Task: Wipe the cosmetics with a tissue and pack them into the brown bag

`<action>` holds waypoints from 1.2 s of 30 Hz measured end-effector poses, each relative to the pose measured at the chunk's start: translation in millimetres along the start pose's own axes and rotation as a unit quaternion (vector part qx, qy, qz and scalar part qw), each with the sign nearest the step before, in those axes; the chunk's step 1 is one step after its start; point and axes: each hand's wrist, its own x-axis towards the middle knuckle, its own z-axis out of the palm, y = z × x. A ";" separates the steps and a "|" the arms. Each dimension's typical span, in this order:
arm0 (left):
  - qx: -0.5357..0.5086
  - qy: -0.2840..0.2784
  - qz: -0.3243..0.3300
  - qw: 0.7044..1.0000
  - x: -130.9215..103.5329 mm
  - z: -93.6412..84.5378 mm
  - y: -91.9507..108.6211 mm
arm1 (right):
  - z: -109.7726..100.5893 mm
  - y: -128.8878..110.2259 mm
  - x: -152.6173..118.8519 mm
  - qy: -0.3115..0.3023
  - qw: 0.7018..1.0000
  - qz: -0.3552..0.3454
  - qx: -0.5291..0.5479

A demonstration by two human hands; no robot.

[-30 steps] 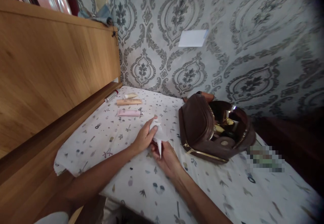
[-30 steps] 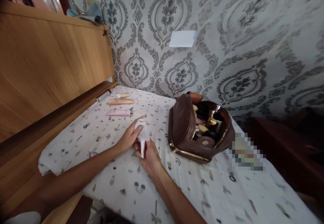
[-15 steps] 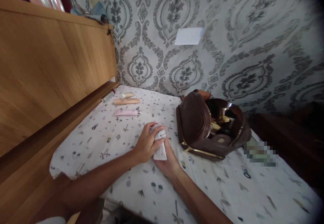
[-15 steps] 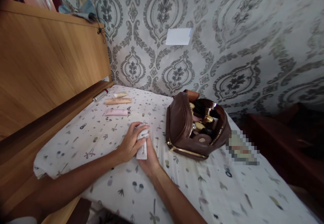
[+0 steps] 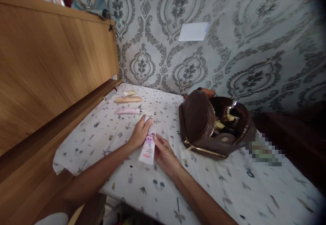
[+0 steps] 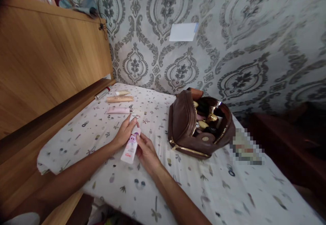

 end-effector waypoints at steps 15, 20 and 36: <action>-0.030 -0.170 -0.051 0.984 0.9 1.5 -6.5 | -15.6 -22.8 9.4 0.085 0.980 -0.163 -0.082; -0.129 -0.213 -0.197 0.948 1.2 0.0 -2.8 | -19.1 -35.0 11.7 0.101 0.975 -0.189 -0.064; 0.144 -0.122 0.092 0.978 -2.5 0.4 -1.3 | -38.4 -36.5 19.1 0.155 0.945 -0.237 -0.162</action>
